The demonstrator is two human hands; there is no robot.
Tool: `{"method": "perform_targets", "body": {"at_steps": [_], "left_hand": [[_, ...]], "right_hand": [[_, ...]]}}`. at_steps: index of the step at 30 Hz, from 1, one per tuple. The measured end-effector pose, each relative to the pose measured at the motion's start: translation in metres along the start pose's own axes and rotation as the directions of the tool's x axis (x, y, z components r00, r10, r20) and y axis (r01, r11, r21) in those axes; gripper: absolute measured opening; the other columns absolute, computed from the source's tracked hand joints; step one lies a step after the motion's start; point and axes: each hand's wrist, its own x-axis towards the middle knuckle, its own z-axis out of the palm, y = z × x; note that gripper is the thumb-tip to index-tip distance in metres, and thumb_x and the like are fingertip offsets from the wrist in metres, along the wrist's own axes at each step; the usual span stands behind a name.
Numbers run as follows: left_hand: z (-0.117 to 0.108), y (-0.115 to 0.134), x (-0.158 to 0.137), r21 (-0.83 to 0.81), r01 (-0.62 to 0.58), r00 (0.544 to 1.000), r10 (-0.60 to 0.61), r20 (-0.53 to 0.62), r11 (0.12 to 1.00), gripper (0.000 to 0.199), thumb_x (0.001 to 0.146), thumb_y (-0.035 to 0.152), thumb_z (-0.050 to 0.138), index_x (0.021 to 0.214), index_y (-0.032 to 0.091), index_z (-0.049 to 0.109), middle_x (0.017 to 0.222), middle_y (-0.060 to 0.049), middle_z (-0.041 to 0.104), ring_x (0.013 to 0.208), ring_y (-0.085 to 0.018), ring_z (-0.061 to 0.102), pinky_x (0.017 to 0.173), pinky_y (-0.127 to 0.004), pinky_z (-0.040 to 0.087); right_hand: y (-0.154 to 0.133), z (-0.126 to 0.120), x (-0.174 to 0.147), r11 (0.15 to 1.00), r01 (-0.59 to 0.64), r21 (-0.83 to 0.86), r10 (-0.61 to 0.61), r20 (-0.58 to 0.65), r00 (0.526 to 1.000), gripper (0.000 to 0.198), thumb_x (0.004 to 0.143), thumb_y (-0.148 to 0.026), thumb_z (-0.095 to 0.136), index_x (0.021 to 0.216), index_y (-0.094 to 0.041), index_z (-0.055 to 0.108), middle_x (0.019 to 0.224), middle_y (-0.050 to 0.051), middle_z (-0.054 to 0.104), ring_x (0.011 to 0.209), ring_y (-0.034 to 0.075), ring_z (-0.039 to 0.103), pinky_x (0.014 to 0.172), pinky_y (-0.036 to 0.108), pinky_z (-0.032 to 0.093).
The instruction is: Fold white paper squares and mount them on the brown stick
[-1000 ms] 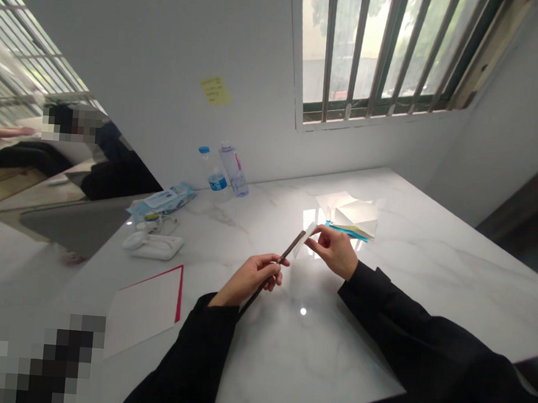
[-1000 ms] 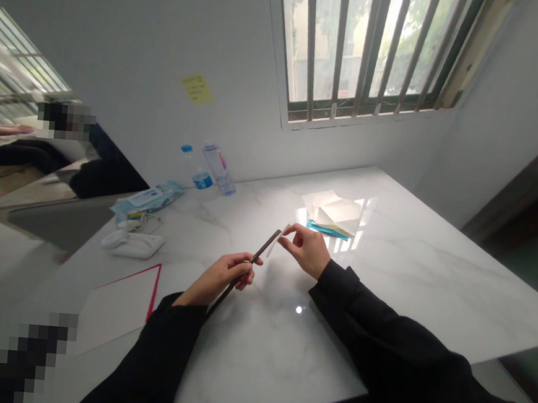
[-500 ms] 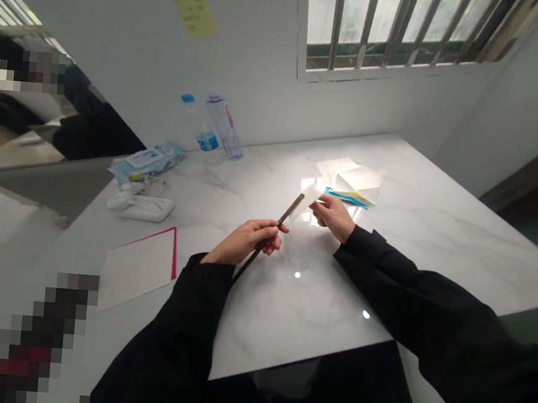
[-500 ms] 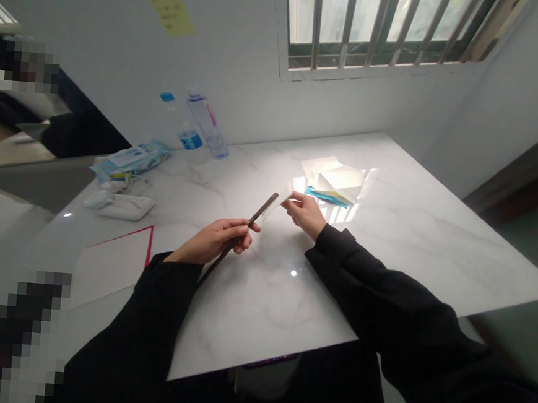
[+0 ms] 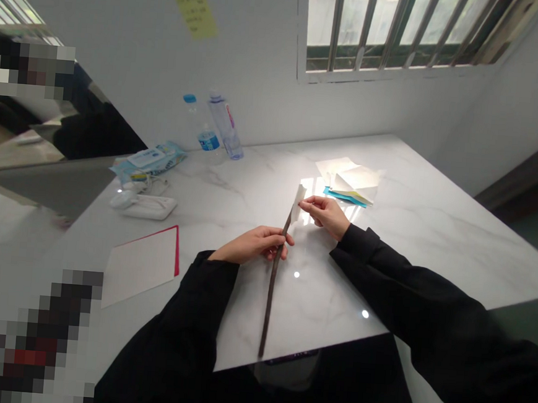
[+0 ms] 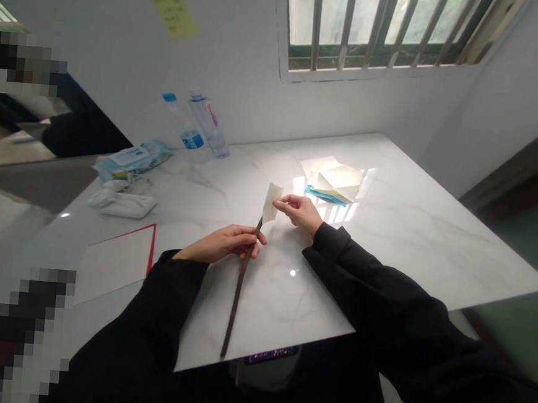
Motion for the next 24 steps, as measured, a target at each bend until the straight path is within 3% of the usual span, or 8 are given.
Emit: {"method": "perform_targets", "body": {"at_steps": [3, 9, 15, 24], "left_hand": [[0.001, -0.001, 0.0, 0.042, 0.009, 1.0, -0.009, 0.003, 0.999, 0.03, 0.089, 0.044, 0.069, 0.099, 0.016, 0.074, 0.077, -0.004, 0.073, 0.057, -0.013, 0.054, 0.059, -0.028, 0.04], [0.001, -0.002, -0.002, 0.088, 0.035, 0.994, -0.044, 0.097, 0.995, 0.036, 0.09, 0.05, 0.072, 0.103, 0.017, 0.07, 0.083, -0.005, 0.077, 0.06, -0.013, 0.061, 0.061, -0.028, 0.045], [-0.001, -0.004, 0.001, 0.092, 0.033, 0.999, -0.035, 0.014, 0.995, 0.039, 0.088, 0.052, 0.074, 0.103, 0.016, 0.069, 0.086, -0.007, 0.077, 0.063, -0.015, 0.064, 0.062, -0.029, 0.047], [-0.004, -0.008, 0.003, 0.085, -0.053, 0.998, 0.052, 0.019, 0.995, 0.038, 0.088, 0.053, 0.076, 0.098, 0.017, 0.069, 0.086, -0.007, 0.075, 0.063, -0.015, 0.061, 0.061, -0.029, 0.046]], "right_hand": [[0.003, 0.004, 0.001, 1.0, 0.0, -0.03, 0.0, -0.015, 1.0, 0.058, 0.07, -0.072, 0.085, 0.087, -0.02, 0.067, 0.055, -0.012, 0.032, 0.047, 0.007, 0.021, 0.047, 0.027, 0.012], [0.008, 0.008, 0.002, 0.985, 0.031, -0.172, -0.046, -0.084, 0.995, 0.057, 0.071, -0.073, 0.083, 0.078, -0.02, 0.065, 0.055, -0.009, 0.036, 0.05, 0.008, 0.023, 0.048, 0.027, 0.014], [0.008, 0.017, 0.01, 0.969, -0.013, -0.247, -0.033, -0.179, 0.983, 0.046, 0.076, -0.063, 0.078, 0.08, -0.018, 0.07, 0.057, -0.005, 0.048, 0.051, 0.01, 0.032, 0.05, 0.026, 0.021], [0.004, 0.028, 0.011, 0.95, 0.072, -0.303, -0.105, -0.095, 0.99, 0.043, 0.08, -0.059, 0.075, 0.088, -0.017, 0.07, 0.055, -0.006, 0.047, 0.052, 0.01, 0.035, 0.053, 0.027, 0.022]]}}
